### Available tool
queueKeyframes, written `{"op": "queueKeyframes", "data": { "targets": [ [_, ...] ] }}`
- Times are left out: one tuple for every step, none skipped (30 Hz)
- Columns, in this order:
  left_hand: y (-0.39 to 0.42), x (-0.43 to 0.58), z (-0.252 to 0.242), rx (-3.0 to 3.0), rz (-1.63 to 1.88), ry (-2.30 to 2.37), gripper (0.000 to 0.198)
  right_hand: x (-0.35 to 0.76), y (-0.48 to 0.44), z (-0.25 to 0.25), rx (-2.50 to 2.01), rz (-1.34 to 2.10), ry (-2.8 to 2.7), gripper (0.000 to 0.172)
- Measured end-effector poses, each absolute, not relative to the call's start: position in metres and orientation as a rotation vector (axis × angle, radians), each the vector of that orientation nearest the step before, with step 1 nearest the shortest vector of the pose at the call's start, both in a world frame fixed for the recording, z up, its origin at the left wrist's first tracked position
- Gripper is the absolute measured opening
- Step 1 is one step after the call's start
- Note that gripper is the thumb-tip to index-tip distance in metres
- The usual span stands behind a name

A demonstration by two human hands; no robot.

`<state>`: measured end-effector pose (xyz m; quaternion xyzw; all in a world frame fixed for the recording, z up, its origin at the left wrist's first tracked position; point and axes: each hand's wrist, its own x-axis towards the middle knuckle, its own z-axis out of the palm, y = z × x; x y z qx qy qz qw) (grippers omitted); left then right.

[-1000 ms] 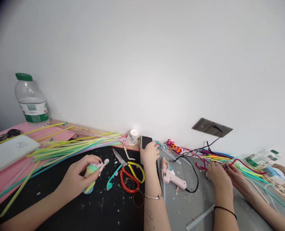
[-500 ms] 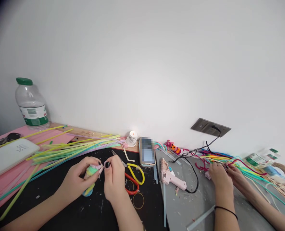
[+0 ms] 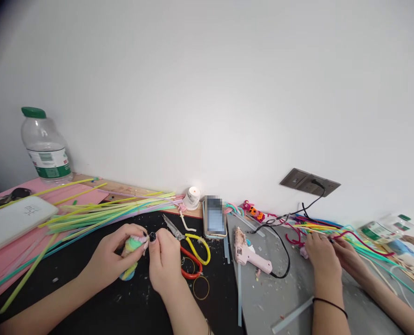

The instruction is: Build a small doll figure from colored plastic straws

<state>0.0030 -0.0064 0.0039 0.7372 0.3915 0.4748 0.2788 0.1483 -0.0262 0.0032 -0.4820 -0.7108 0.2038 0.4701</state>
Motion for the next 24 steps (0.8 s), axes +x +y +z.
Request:
{"op": "queueKeyframes", "data": {
  "targets": [
    [-0.0062,0.0032,0.0038,1.982,1.275,1.052,0.006,0.1486,-0.0263,0.0033,-1.183,0.505,-1.745,0.029],
    [-0.0059,0.0033,0.0035,1.986,1.278,1.051,0.007,0.1488,-0.0263,0.0034,-1.183,0.514,-1.745,0.029],
    [-0.0056,0.0033,0.0032,1.990,1.281,1.049,0.007,0.1488,-0.0263,0.0035,-1.182,0.525,-1.741,0.030],
    [-0.0053,0.0032,0.0029,1.992,1.285,1.048,0.007,0.1487,-0.0263,0.0034,-1.180,0.540,-1.732,0.030],
    [-0.0050,0.0031,0.0026,1.992,1.286,1.048,0.007,0.1483,-0.0264,0.0033,-1.178,0.558,-1.718,0.031],
    [-0.0048,0.0030,0.0022,1.989,1.287,1.048,0.008,0.1478,-0.0266,0.0030,-1.175,0.578,-1.698,0.031],
    [-0.0047,0.0028,0.0019,1.984,1.287,1.050,0.008,0.1472,-0.0268,0.0026,-1.174,0.600,-1.674,0.031],
    [-0.0046,0.0027,0.0015,1.980,1.282,1.049,0.008,0.1465,-0.0271,0.0021,-1.175,0.627,-1.648,0.032],
    [-0.0045,0.0026,0.0012,1.978,1.275,1.044,0.008,0.1457,-0.0274,0.0014,-1.175,0.656,-1.621,0.032],
    [-0.0045,0.0026,0.0009,1.975,1.270,1.038,0.008,0.1450,-0.0277,0.0006,-1.175,0.686,-1.596,0.033],
    [-0.0045,0.0027,0.0007,1.972,1.266,1.033,0.008,0.1443,-0.0279,-0.0004,-1.174,0.716,-1.572,0.033],
    [-0.0045,0.0028,0.0006,1.971,1.264,1.028,0.007,0.1436,-0.0280,-0.0013,-1.174,0.745,-1.549,0.034],
    [-0.0045,0.0031,0.0007,1.972,1.265,1.024,0.007,0.1430,-0.0279,-0.0023,-1.172,0.775,-1.527,0.034],
    [-0.0045,0.0033,0.0009,1.972,1.269,1.022,0.007,0.1425,-0.0276,-0.0030,-1.169,0.803,-1.506,0.034],
    [-0.0046,0.0036,0.0012,1.969,1.274,1.021,0.007,0.1421,-0.0271,-0.0036,-1.164,0.830,-1.485,0.035],
    [-0.0046,0.0038,0.0015,1.966,1.277,1.021,0.006,0.1419,-0.0265,-0.0038,-1.159,0.855,-1.468,0.035],
    [-0.0047,0.0039,0.0018,1.960,1.277,1.021,0.006,0.1419,-0.0257,-0.0036,-1.155,0.874,-1.456,0.035],
    [-0.0047,0.0039,0.0021,1.952,1.272,1.022,0.006,0.1420,-0.0248,-0.0031,-1.153,0.887,-1.453,0.035],
    [-0.0048,0.0037,0.0023,1.944,1.262,1.024,0.006,0.1424,-0.0239,-0.0022,-1.149,0.894,-1.457,0.035],
    [-0.0049,0.0035,0.0025,1.938,1.251,1.026,0.006,0.1429,-0.0230,-0.0011,-1.143,0.896,-1.467,0.036],
    [-0.0049,0.0033,0.0026,1.933,1.239,1.031,0.006,0.1436,-0.0222,0.0002,-1.134,0.898,-1.478,0.036],
    [-0.0049,0.0031,0.0026,1.929,1.232,1.040,0.007,0.1444,-0.0216,0.0015,-1.122,0.897,-1.484,0.036],
    [-0.0049,0.0030,0.0025,1.925,1.225,1.049,0.008,0.1453,-0.0211,0.0027,-1.106,0.895,-1.489,0.036],
    [-0.0049,0.0030,0.0023,1.921,1.218,1.054,0.009,0.1461,-0.0208,0.0037,-1.088,0.892,-1.494,0.036]
  ]
}}
